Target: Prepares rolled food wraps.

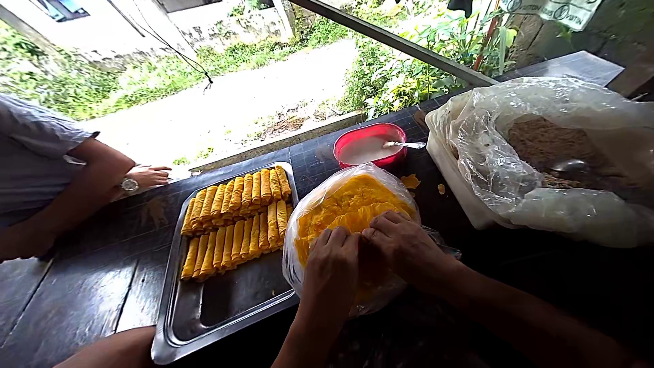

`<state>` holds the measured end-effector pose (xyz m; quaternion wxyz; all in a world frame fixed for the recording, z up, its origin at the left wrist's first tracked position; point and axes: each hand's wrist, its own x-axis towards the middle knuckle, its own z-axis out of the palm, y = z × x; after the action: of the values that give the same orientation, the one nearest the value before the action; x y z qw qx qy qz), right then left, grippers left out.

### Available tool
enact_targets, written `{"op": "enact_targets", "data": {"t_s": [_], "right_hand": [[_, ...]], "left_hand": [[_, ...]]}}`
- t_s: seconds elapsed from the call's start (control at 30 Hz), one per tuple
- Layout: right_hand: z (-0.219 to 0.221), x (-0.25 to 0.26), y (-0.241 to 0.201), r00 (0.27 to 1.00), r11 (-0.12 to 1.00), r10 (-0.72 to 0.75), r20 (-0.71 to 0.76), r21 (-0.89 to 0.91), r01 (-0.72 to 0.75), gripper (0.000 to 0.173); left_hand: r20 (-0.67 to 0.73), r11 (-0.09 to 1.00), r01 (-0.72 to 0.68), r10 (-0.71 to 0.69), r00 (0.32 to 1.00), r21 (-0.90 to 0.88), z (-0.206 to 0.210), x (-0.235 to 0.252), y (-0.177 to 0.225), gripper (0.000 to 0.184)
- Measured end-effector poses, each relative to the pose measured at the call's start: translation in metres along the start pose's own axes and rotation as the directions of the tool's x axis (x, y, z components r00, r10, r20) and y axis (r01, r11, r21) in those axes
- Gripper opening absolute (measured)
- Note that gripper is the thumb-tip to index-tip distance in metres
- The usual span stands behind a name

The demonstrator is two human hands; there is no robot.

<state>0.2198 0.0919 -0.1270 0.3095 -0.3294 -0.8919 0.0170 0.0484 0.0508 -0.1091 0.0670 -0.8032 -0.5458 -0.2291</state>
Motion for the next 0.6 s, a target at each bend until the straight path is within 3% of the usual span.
{"op": "enact_targets", "data": {"t_s": [0.3, 0.47, 0.6], "right_hand": [[0.002, 0.0, 0.008, 0.997, 0.997, -0.076, -0.002, 0.022, 0.076, 0.018], [0.004, -0.003, 0.018, 0.999, 0.997, -0.046, 0.003, 0.07, 0.045, 0.02], [-0.002, -0.02, 0.032, 0.996, 0.992, 0.034, -0.077, 0.125, -0.024, 0.037]], "left_hand": [[0.005, 0.997, -0.074, 0.074, 0.997, -0.036, 0.003, 0.001, -0.005, 0.015], [0.036, 0.994, -0.07, 0.073, 0.997, -0.078, 0.002, 0.004, -0.008, 0.014], [0.041, 0.993, -0.041, 0.046, 0.998, -0.108, -0.003, 0.001, -0.007, 0.016]]}}
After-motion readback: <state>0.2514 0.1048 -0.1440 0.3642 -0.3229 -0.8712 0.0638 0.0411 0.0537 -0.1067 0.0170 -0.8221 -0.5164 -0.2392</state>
